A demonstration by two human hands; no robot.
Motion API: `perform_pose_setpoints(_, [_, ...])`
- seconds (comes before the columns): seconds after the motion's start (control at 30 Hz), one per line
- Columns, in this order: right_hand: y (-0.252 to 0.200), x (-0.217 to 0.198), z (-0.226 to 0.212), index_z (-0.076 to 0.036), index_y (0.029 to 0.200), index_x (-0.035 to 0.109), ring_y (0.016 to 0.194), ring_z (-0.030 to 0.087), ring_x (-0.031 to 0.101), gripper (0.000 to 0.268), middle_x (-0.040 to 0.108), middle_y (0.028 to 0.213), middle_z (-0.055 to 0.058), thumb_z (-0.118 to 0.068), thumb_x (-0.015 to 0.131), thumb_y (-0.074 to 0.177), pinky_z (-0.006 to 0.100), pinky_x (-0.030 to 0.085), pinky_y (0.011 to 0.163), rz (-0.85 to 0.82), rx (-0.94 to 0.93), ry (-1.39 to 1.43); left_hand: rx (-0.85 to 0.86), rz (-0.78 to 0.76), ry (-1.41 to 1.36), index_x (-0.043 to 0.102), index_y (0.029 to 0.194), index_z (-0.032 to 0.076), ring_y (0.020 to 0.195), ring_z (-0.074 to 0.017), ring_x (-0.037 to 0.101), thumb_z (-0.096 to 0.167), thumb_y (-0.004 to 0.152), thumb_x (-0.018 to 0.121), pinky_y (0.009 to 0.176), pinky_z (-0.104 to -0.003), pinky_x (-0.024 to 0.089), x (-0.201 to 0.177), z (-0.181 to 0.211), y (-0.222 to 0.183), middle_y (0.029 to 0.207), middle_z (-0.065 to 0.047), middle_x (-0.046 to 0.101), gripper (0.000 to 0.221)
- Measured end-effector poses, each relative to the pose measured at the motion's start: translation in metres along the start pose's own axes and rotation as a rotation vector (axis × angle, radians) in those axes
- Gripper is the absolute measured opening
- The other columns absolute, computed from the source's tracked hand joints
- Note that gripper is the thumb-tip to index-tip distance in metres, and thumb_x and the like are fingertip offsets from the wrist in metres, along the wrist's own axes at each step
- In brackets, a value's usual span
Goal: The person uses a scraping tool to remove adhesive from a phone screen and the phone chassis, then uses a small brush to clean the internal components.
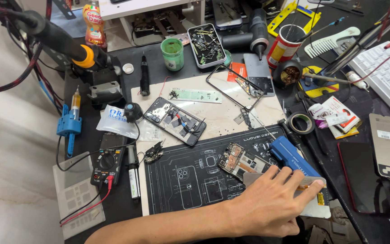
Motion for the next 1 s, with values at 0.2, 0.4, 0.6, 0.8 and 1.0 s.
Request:
perform_pose_setpoints(0.2, [0.003, 0.005, 0.0, 0.009, 0.125, 0.056, 0.081, 0.027, 0.07, 0.038, 0.067, 0.096, 0.023, -0.026, 0.044, 0.12, 0.034, 0.057, 0.069, -0.015, -0.002, 0.006, 0.005, 0.0, 0.011, 0.048, 0.149, 0.0, 0.108, -0.039, 0.058, 0.027, 0.063, 0.074, 0.093, -0.051, 0.048, 0.003, 0.0, 0.0, 0.118, -0.024, 0.059, 0.095])
perform_pose_setpoints(0.4, [0.0, 0.002, -0.002, 0.009, 0.124, 0.056, 0.082, 0.027, 0.07, 0.038, 0.067, 0.097, 0.022, -0.027, 0.043, 0.119, 0.033, 0.057, 0.07, 0.017, 0.003, -0.01, 0.005, 0.002, 0.013, 0.048, 0.15, 0.0, 0.109, -0.0389, 0.058, 0.026, 0.063, 0.075, 0.093, -0.05, 0.049, 0.0, 0.0, 0.0, 0.119, -0.024, 0.059, 0.095])
perform_pose_setpoints(0.6, [-0.006, -0.008, -0.02, 0.008, 0.123, 0.056, 0.082, 0.026, 0.07, 0.038, 0.067, 0.097, 0.022, -0.027, 0.042, 0.119, 0.033, 0.056, 0.07, 0.064, -0.006, -0.036, 0.011, 0.014, 0.01, 0.048, 0.15, -0.001, 0.109, -0.0386, 0.057, 0.025, 0.062, 0.077, 0.095, -0.05, 0.047, -0.006, 0.004, -0.001, 0.119, -0.023, 0.057, 0.096])
perform_pose_setpoints(0.8, [-0.015, -0.011, -0.045, 0.008, 0.122, 0.057, 0.083, 0.026, 0.07, 0.039, 0.067, 0.097, 0.021, -0.028, 0.042, 0.119, 0.033, 0.056, 0.07, 0.092, -0.022, -0.077, -0.015, -0.04, 0.039, 0.048, 0.15, -0.002, 0.104, -0.0354, 0.056, 0.025, 0.064, 0.077, 0.093, -0.046, 0.045, -0.013, 0.005, -0.003, 0.117, -0.023, 0.057, 0.095])
perform_pose_setpoints(1.0, [-0.029, -0.019, -0.058, 0.007, 0.121, 0.057, 0.083, 0.026, 0.07, 0.039, 0.068, 0.098, 0.021, -0.029, 0.041, 0.119, 0.033, 0.056, 0.071, 0.111, -0.021, -0.104, -0.085, -0.05, 0.037, 0.046, 0.152, -0.004, 0.109, -0.0371, 0.056, 0.023, 0.069, 0.075, 0.098, -0.049, 0.044, -0.026, -0.001, -0.014, 0.116, -0.023, 0.056, 0.092])
Point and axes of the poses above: each hand's wrist, its own y-axis towards the middle knuckle, its own x-axis out of the palm, z = x × y, the point moved 5 cm from there along y, towards the middle knuckle
